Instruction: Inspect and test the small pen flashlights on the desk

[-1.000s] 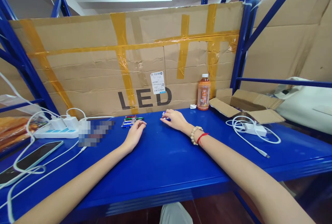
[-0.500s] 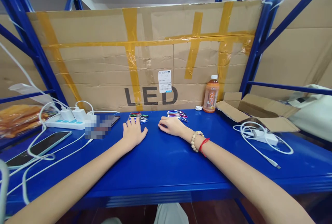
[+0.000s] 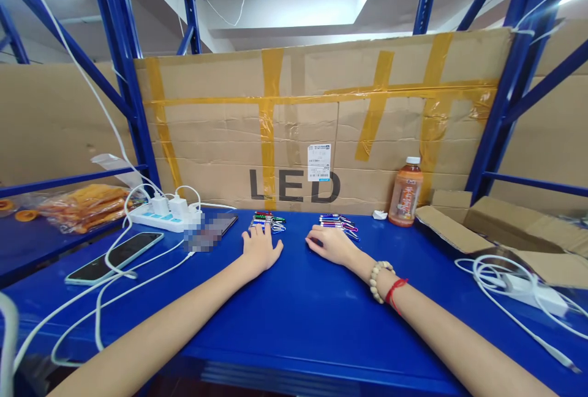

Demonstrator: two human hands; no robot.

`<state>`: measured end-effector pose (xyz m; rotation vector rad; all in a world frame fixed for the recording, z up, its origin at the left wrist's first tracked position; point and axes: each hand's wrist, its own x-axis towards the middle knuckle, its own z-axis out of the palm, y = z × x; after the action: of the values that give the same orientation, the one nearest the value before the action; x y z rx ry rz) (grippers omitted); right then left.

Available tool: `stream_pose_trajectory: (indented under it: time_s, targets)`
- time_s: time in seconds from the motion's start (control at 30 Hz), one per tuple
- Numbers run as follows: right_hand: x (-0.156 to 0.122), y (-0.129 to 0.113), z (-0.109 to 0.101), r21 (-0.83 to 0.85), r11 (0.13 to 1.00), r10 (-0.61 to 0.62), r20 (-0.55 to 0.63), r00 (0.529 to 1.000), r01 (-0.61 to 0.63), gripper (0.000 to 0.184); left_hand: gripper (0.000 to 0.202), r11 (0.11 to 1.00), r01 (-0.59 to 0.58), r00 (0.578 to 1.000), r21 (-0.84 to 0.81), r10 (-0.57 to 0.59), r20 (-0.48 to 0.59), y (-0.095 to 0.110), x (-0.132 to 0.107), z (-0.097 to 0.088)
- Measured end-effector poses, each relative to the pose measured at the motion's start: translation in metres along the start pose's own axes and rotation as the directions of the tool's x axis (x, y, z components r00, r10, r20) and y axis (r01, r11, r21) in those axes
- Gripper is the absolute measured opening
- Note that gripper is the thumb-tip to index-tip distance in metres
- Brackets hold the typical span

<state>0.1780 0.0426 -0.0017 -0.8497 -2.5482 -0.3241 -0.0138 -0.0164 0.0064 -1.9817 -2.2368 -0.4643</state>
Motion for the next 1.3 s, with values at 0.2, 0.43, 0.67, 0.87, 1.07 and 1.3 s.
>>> stream_pose_trajectory:
  time_s: [0.2, 0.43, 0.67, 0.87, 1.07, 1.3]
  targets:
    - [0.000, -0.001, -0.001, 0.027, 0.999, 0.033, 0.012, 0.999, -0.033, 0.026, 0.062, 1.000, -0.006, 1.000, 0.012, 0.006, -0.024, -0.007, 0.007, 0.002]
    - [0.000, -0.004, -0.005, 0.004, 0.999, 0.037, 0.024, 0.999, -0.037, 0.027, 0.052, 0.997, -0.024, 1.000, 0.074, 0.025, -0.019, -0.016, 0.011, -0.003]
    - [0.002, -0.014, -0.011, -0.041, 0.999, 0.013, -0.041, 0.999, -0.015, 0.026, 0.043, 0.936, -0.349, 0.937, 0.048, 0.348, 0.037, -0.004, 0.006, -0.006]
    - [0.007, -0.025, -0.010, -0.005, 0.997, -0.075, -0.080, 0.994, 0.075, 0.032, 0.018, 0.799, -0.470, 0.858, -0.375, 0.513, 0.017, 0.002, 0.008, 0.006]
    - [0.008, -0.021, -0.004, 0.084, 0.996, -0.036, -0.005, 0.999, 0.036, 0.043, 0.013, 0.603, -0.217, 0.936, -0.767, 0.352, 0.011, 0.006, 0.010, 0.014]
    - [0.011, -0.029, 0.004, 0.332, 0.941, 0.081, -0.043, 0.996, -0.062, 0.036, 0.014, 0.321, 0.022, 0.983, -0.947, 0.165, 0.078, 0.009, 0.015, 0.011]
